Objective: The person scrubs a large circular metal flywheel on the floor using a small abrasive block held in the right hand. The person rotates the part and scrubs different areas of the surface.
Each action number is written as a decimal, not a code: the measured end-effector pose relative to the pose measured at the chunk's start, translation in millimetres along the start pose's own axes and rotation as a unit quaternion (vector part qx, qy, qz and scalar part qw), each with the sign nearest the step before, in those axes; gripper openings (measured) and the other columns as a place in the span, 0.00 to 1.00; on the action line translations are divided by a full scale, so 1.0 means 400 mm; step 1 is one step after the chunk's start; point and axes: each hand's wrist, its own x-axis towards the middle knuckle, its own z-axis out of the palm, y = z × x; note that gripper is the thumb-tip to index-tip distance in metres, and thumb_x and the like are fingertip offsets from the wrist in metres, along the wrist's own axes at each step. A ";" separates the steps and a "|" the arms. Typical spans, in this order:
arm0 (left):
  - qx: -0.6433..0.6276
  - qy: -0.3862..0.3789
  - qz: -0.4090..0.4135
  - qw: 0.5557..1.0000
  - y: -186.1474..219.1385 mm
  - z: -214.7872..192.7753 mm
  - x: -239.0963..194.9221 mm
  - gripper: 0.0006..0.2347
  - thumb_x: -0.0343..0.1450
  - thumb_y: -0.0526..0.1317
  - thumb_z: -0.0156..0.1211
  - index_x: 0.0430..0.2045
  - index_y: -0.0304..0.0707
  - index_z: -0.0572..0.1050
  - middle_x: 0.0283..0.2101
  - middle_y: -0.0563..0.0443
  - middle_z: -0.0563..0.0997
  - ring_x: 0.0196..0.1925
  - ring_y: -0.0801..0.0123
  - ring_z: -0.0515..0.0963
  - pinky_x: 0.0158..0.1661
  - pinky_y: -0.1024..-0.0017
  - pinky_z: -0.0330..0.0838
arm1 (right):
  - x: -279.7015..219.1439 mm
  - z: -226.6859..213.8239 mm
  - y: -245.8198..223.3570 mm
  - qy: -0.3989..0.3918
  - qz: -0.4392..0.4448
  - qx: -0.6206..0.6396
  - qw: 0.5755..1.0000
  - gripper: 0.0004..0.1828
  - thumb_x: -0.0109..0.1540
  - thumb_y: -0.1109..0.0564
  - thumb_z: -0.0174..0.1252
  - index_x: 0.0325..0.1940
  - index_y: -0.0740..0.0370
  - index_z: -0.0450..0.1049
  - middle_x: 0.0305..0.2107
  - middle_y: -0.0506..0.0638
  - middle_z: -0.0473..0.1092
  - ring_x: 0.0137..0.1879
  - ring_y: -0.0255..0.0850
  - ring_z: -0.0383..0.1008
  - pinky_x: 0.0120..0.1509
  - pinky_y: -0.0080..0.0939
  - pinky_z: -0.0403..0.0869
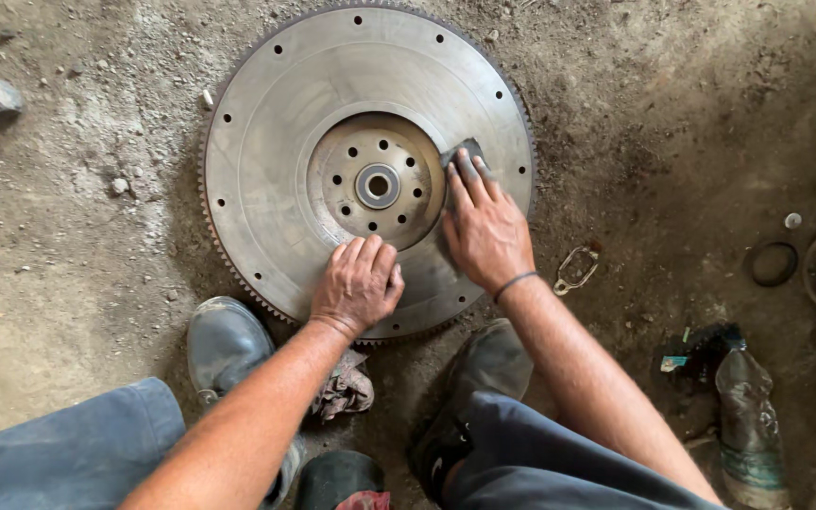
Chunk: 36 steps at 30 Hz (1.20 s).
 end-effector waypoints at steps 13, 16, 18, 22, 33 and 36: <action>-0.011 0.011 0.009 1.000 -0.004 0.006 0.000 0.10 0.65 0.40 0.59 0.34 0.37 0.69 0.38 0.44 0.72 0.43 0.54 0.75 0.46 0.57 0.71 | -0.005 0.001 -0.041 -0.026 -0.006 0.046 0.999 0.31 0.66 0.50 0.52 0.68 0.73 0.64 0.72 0.66 0.56 0.77 0.56 0.55 0.73 0.51 0.63; -0.014 -0.014 0.001 1.000 -0.001 -0.001 -0.003 0.09 0.65 0.40 0.59 0.34 0.37 0.69 0.38 0.44 0.72 0.42 0.54 0.75 0.45 0.57 0.71 | 0.037 -0.007 -0.027 -0.038 -0.012 0.043 0.998 0.30 0.67 0.50 0.51 0.68 0.73 0.64 0.72 0.66 0.56 0.77 0.55 0.55 0.74 0.51 0.62; -0.012 -0.027 -0.007 1.000 -0.001 0.000 -0.001 0.09 0.65 0.40 0.60 0.32 0.38 0.69 0.36 0.44 0.72 0.41 0.54 0.75 0.44 0.57 0.71 | 0.028 -0.001 -0.025 -0.031 -0.011 0.037 0.999 0.32 0.67 0.49 0.50 0.70 0.74 0.63 0.71 0.66 0.56 0.77 0.55 0.55 0.75 0.50 0.62; -0.013 -0.030 -0.013 0.999 -0.001 0.000 0.002 0.08 0.66 0.39 0.59 0.32 0.37 0.68 0.35 0.44 0.71 0.40 0.55 0.75 0.45 0.57 0.72 | -0.098 -0.007 -0.060 -0.029 0.018 0.040 0.999 0.34 0.67 0.47 0.49 0.70 0.74 0.62 0.71 0.65 0.56 0.78 0.55 0.54 0.75 0.50 0.61; -0.019 0.000 -0.001 1.000 0.004 -0.001 0.008 0.10 0.63 0.39 0.61 0.32 0.37 0.69 0.38 0.42 0.73 0.43 0.51 0.76 0.46 0.56 0.72 | 0.146 -0.022 0.037 -0.038 0.008 0.083 0.996 0.31 0.66 0.50 0.51 0.70 0.71 0.63 0.71 0.64 0.58 0.73 0.55 0.59 0.69 0.50 0.66; -0.030 -0.009 -0.006 0.999 0.006 -0.003 0.003 0.09 0.64 0.39 0.61 0.32 0.36 0.69 0.37 0.43 0.72 0.43 0.53 0.76 0.46 0.57 0.72 | 0.070 -0.026 0.013 -0.016 0.000 0.082 0.996 0.32 0.66 0.51 0.51 0.71 0.71 0.63 0.71 0.63 0.59 0.73 0.55 0.60 0.68 0.50 0.67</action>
